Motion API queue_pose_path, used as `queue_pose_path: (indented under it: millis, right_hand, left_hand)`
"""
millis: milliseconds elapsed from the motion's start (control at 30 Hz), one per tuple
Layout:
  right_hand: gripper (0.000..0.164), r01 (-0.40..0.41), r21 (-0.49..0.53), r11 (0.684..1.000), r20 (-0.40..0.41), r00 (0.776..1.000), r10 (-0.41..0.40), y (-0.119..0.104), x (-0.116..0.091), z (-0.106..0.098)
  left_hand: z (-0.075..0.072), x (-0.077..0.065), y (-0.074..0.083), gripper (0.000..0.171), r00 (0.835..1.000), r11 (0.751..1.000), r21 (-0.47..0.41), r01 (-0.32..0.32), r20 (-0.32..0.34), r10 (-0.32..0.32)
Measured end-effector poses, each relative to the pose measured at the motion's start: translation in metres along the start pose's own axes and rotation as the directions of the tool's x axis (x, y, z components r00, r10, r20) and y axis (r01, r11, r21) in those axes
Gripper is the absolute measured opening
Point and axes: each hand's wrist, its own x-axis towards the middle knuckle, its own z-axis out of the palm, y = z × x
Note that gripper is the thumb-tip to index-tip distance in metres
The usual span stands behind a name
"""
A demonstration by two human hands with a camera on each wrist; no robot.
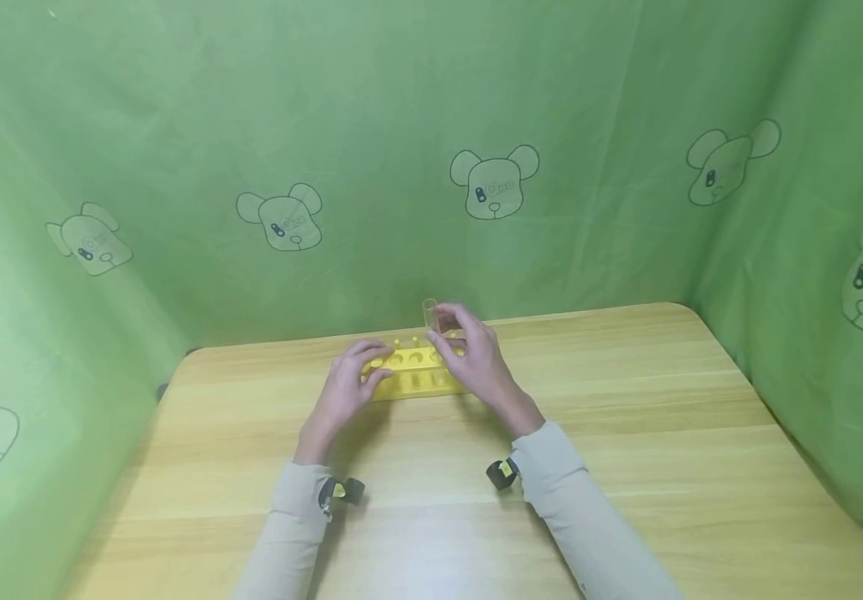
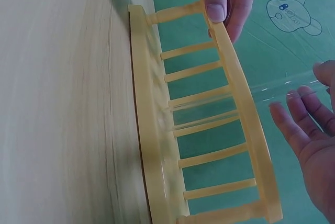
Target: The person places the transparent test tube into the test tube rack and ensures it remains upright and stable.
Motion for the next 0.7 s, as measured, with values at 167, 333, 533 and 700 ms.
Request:
queue_pose_path:
  millis: [167, 333, 533, 700]
  right_hand:
    - [0.037, 0.003, -0.003, 1.0, 0.019, 1.0, -0.003, 0.001, 0.003, 0.001]
    - [0.04, -0.011, 0.011, 1.0, 0.036, 0.999, 0.01, 0.003, 0.004, 0.002]
    - [0.044, -0.033, 0.004, 0.999, 0.042, 0.999, 0.032, 0.026, 0.003, 0.0]
    - [0.042, -0.044, -0.015, 0.999, 0.052, 0.998, 0.045, 0.031, 0.001, -0.009]
  left_hand:
    - [-0.002, -0.001, -0.001, 0.038, 1.0, 1.0, 0.006, 0.013, 0.002, -0.013]
    - [-0.002, -0.002, -0.002, 0.042, 1.0, 1.0, -0.005, 0.023, 0.004, -0.023]
    - [-0.002, -0.001, -0.003, 0.047, 1.0, 0.999, -0.042, 0.006, 0.011, -0.005]
    - [-0.005, 0.001, -0.004, 0.045, 1.0, 0.998, -0.062, 0.0, 0.01, 0.0]
